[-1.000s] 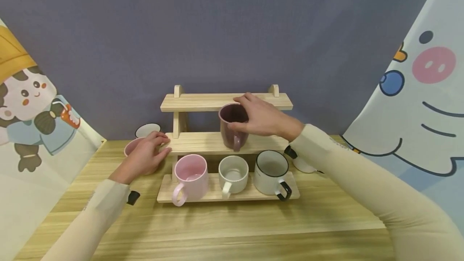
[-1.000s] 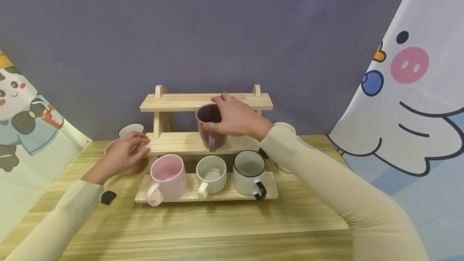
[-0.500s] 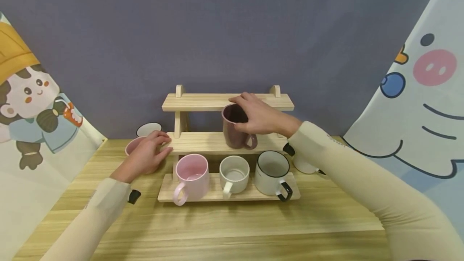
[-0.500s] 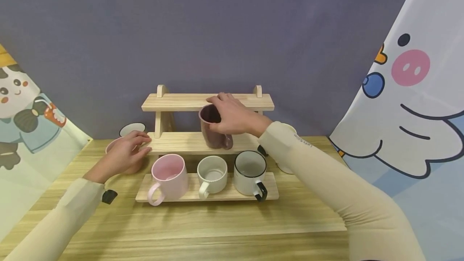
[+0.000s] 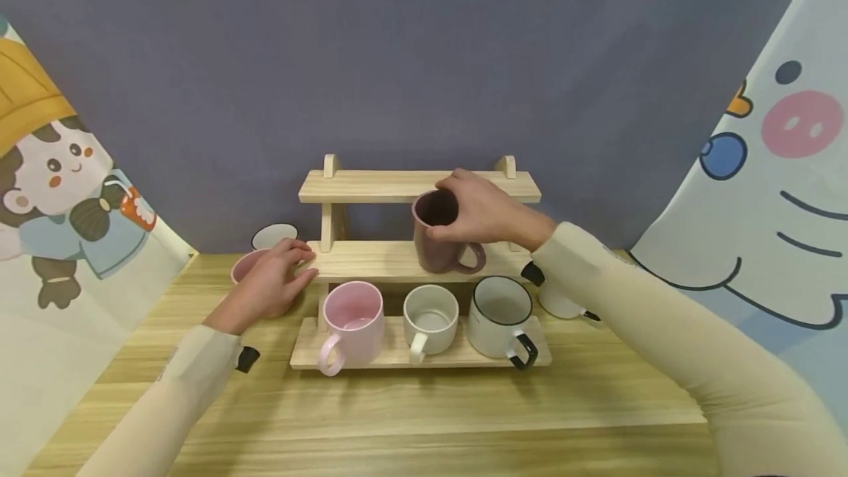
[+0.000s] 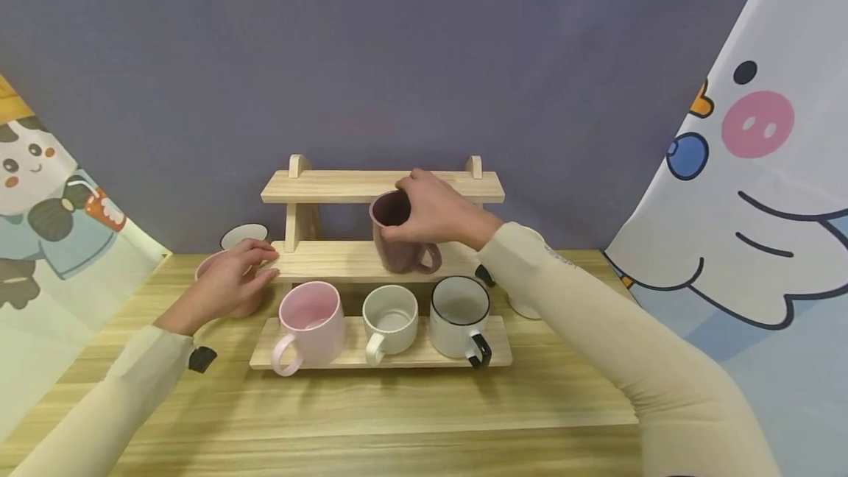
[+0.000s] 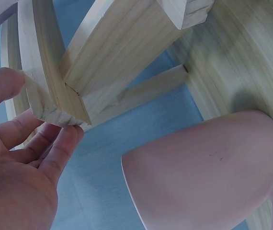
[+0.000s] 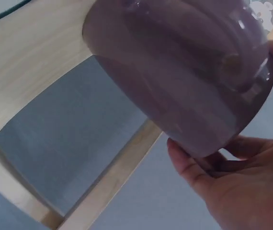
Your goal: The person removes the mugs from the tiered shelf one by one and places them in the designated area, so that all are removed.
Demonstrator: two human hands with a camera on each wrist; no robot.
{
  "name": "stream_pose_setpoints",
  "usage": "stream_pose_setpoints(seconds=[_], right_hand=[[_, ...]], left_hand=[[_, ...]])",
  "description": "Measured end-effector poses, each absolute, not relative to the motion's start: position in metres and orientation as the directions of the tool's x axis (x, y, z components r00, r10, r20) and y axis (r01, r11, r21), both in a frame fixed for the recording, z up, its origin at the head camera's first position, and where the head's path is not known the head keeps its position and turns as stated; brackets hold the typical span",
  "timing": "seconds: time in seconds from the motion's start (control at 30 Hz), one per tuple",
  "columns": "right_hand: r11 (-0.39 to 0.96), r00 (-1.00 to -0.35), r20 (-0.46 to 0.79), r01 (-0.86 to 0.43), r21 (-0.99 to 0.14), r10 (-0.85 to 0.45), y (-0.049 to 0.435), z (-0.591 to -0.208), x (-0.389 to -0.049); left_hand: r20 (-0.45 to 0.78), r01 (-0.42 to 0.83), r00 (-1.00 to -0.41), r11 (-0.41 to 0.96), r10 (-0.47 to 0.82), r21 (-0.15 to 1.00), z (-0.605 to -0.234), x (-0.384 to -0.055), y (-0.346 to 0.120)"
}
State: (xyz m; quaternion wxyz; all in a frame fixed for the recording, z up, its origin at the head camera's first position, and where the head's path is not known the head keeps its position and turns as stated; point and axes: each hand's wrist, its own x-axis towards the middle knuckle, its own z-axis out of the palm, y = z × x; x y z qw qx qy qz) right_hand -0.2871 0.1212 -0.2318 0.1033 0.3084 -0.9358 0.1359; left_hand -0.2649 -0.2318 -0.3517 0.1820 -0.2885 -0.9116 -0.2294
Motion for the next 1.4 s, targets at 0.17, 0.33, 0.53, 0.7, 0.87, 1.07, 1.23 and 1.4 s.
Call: stream_pose_setpoints(seconds=[0.17,0.33,0.53,0.7,0.87,1.07,1.23,1.4], right_hand=[[0.757,-0.771,0.315,-0.623,-0.197,-0.553,0.138,-0.224,-0.282],[0.737,-0.752,0.352,-0.643,-0.208,-0.557,0.155,-0.213,-0.277],[0.739,-0.747,0.386,-0.642,-0.205,-0.541,0.181,-0.206,-0.271],[0.744,-0.753,0.405,-0.631,-0.219,-0.519,0.205,-0.203,-0.263],[0.771,-0.781,0.396,-0.593,-0.231,-0.482,0.228,-0.200,-0.254],[0.799,-0.810,0.372,-0.555,-0.232,-0.454,0.255,-0.195,-0.240],[0.813,-0.821,0.357,-0.538,-0.221,-0.446,0.277,-0.199,-0.231],[0.832,-0.836,0.341,-0.514,-0.208,-0.431,0.297,-0.210,-0.222]], left_hand=[[0.459,0.610,-0.768,0.728,0.447,0.313,-0.350,-0.266,-0.230],[0.460,0.613,-0.766,0.725,0.448,0.315,-0.350,-0.265,-0.231],[0.452,0.611,-0.770,0.726,0.450,0.317,-0.350,-0.266,-0.231],[0.450,0.604,-0.775,0.730,0.444,0.319,-0.351,-0.267,-0.233],[0.456,0.602,-0.775,0.731,0.438,0.321,-0.352,-0.267,-0.233],[0.459,0.604,-0.772,0.732,0.440,0.315,-0.353,-0.267,-0.232],[0.458,0.595,-0.777,0.739,0.431,0.316,-0.353,-0.265,-0.233],[0.450,0.594,-0.781,0.737,0.433,0.322,-0.352,-0.265,-0.232]])
